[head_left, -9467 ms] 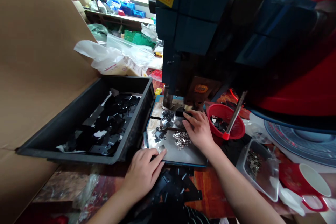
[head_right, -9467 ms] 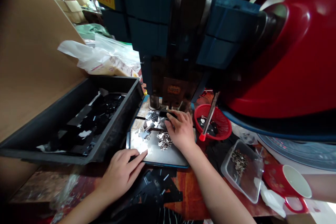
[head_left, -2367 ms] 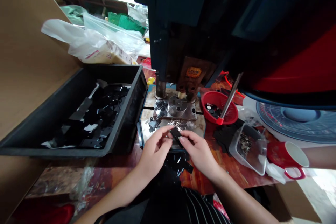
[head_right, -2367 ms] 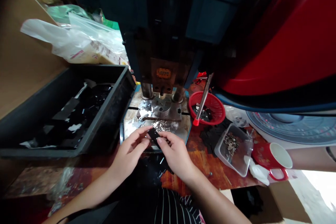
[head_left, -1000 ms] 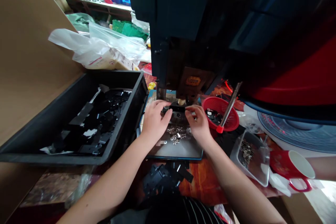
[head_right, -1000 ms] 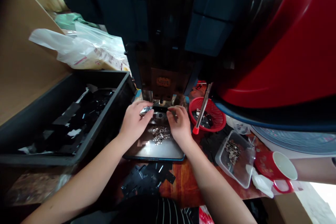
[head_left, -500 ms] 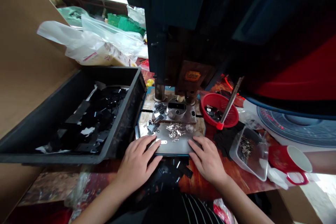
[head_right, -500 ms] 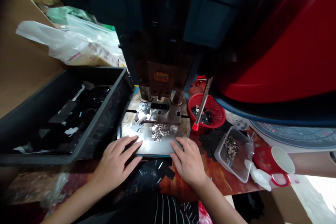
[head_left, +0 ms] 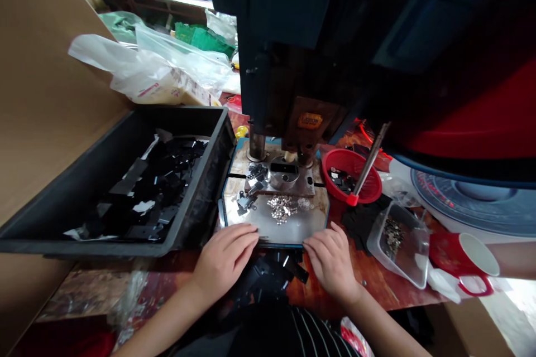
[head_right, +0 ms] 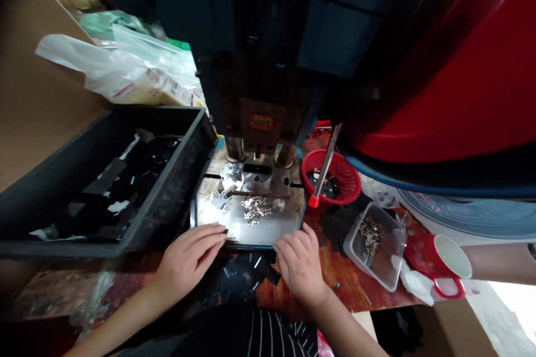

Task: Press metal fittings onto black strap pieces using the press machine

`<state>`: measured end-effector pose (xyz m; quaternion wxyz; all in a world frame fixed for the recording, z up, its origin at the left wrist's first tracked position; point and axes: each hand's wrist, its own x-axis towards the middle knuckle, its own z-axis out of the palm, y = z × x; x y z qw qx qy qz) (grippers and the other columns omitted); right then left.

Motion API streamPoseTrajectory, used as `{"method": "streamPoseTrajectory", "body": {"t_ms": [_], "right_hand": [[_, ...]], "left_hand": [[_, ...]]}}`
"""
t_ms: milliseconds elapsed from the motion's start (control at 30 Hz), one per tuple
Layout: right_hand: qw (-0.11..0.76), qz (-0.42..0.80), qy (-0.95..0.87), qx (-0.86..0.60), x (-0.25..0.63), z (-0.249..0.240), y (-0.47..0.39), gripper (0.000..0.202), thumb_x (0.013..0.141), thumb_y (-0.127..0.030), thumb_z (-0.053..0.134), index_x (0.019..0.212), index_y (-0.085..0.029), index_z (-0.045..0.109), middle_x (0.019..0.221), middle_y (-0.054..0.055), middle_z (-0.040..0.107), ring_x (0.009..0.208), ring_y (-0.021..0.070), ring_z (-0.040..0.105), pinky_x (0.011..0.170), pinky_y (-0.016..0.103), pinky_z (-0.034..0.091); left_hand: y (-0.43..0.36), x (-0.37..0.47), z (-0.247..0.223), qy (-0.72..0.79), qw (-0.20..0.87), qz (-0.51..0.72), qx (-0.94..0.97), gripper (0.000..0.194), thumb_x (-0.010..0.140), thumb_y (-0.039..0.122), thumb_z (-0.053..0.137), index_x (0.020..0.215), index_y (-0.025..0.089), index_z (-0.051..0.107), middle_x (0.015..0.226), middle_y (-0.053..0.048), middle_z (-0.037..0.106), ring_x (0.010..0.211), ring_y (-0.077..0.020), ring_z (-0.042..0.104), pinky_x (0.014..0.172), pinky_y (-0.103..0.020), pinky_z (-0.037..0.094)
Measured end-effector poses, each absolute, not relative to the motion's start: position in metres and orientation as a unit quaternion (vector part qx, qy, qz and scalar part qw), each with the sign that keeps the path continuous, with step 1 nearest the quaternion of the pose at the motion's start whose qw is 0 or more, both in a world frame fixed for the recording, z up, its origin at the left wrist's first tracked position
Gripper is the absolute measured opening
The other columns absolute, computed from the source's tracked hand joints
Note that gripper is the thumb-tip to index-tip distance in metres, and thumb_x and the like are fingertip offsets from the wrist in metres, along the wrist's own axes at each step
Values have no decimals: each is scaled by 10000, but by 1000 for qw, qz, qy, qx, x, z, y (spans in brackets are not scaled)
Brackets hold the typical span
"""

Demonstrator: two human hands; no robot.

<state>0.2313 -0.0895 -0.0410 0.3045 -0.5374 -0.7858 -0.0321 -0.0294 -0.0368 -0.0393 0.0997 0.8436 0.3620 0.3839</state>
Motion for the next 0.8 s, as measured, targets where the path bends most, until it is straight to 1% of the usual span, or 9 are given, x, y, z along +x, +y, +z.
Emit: {"method": "streamPoseTrajectory", "body": {"t_ms": [100,167,300,400,500,567,667,733,800], "right_hand": [[327,10,-762,-559,226,-27,-67,115,897,-180,501,858,-207,605,823,23,635,806,174,550,877,399,407],[343,21,-744,-573,220,-13,-41,120,900,-241,515,838,-213,614,839,28,646,812,181,553,800,362,416],[381,-9,-704,-600,206,11,21,141,876,-296,560,789,-220,642,812,19,657,808,193,548,787,350,397],[370,-36,-697,-614,198,17,53,140,867,-301,579,793,-219,665,791,20,650,797,198,537,754,336,388],[343,-67,-707,-614,196,15,62,150,861,-317,589,796,-229,690,775,26,632,793,203,524,727,331,378],[331,-79,-730,-593,198,15,58,171,875,-334,567,821,-244,702,804,26,631,811,200,519,748,336,377],[319,-92,-762,-556,202,16,50,201,897,-359,528,923,-262,702,882,30,637,881,205,517,856,376,371],[310,-100,-773,-544,204,17,47,214,902,-364,518,972,-262,691,929,37,639,937,214,516,945,421,338],[301,-104,-778,-542,204,18,46,214,902,-365,517,982,-261,687,969,41,642,989,222,512,1009,457,293]], "left_hand": [[-24,-12,-26,399,172,407,804,177,865,144,558,1013,203,636,958,-24,701,882,-149,651,824,-287,514],[-12,1,-17,430,209,421,770,157,879,185,544,995,214,647,939,-17,699,868,-151,649,811,-284,511],[7,14,-9,478,267,451,705,150,883,244,540,952,218,671,920,-16,693,853,-159,643,775,-280,510],[11,13,-13,490,300,460,677,157,880,258,544,952,223,679,931,-18,681,862,-158,633,752,-268,506],[13,11,-16,493,322,467,659,162,879,261,542,953,227,683,926,-19,668,869,-155,625,752,-261,502],[16,11,-14,494,332,473,650,166,876,265,543,957,227,683,921,-21,662,861,-154,625,750,-262,503],[26,14,-8,488,340,488,639,173,871,279,551,971,232,683,925,-21,658,844,-156,629,738,-264,508],[35,18,-2,483,346,499,631,181,863,290,562,987,237,682,947,-22,665,854,-160,635,747,-268,512],[44,22,3,480,359,505,621,201,855,303,572,1013,235,675,970,-25,680,857,-168,646,763,-280,518]]}}
